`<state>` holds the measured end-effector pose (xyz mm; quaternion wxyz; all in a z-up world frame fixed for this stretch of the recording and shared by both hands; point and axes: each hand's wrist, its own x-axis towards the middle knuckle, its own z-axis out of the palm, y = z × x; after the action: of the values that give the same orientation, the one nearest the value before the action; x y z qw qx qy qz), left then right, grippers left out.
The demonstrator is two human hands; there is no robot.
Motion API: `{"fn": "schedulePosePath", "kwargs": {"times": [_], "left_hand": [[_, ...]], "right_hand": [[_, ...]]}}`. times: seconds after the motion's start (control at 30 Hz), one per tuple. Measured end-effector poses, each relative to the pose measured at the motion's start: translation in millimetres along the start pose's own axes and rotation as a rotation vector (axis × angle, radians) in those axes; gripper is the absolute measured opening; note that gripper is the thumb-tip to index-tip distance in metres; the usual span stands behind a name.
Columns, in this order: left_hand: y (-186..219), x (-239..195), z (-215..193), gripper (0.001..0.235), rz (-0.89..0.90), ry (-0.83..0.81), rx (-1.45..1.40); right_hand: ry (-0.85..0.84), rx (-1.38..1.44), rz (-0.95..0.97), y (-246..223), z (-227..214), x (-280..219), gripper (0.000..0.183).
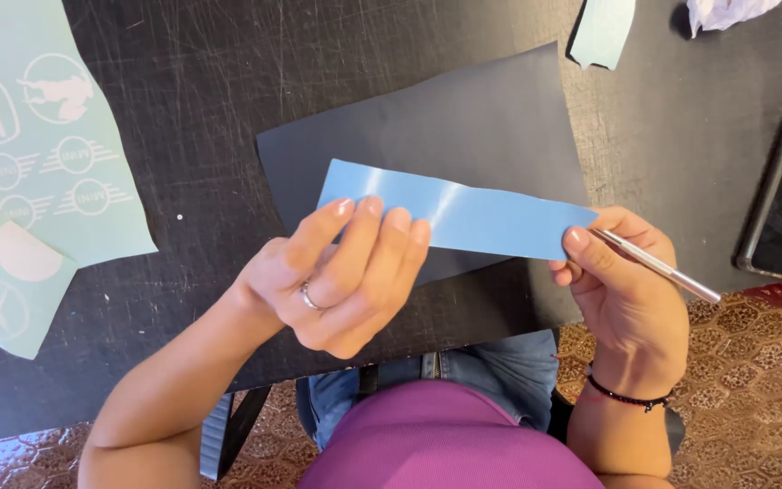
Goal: Cutting shapes out of vinyl sheets using a precision craft knife
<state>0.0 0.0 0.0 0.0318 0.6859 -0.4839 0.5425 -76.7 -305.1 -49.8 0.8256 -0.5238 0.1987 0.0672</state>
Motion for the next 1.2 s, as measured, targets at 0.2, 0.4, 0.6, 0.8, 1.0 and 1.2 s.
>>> {"fn": "schedulePosePath", "kwargs": {"times": [0.2,0.4,0.6,0.8,1.0,1.2], "left_hand": [[9.7,-8.0,1.6,0.007,-0.004,0.04,0.003],[14.3,-12.4,2.2,0.007,-0.026,0.031,-0.007],[15.8,-13.0,1.1,0.007,-0.031,0.025,0.0],[15.3,-11.7,0.5,0.006,-0.024,0.03,0.009],[14.5,-10.4,0.5,0.01,-0.013,0.037,0.03],[14.1,-10.4,2.1,0.007,-0.013,0.066,0.021]], "right_hand": [[0.061,-0.063,0.017,-0.9,5.7,-1.2,0.01],[0.051,-0.045,0.005,-1.9,3.2,-2.8,0.01],[0.048,-0.063,0.004,-1.0,2.3,-2.1,0.011],[0.062,-0.074,-0.005,0.3,3.8,-1.1,0.011],[0.067,-0.074,-0.002,1.3,0.2,-0.7,0.01],[0.065,-0.084,-0.005,1.2,3.6,-1.5,0.011]]}}
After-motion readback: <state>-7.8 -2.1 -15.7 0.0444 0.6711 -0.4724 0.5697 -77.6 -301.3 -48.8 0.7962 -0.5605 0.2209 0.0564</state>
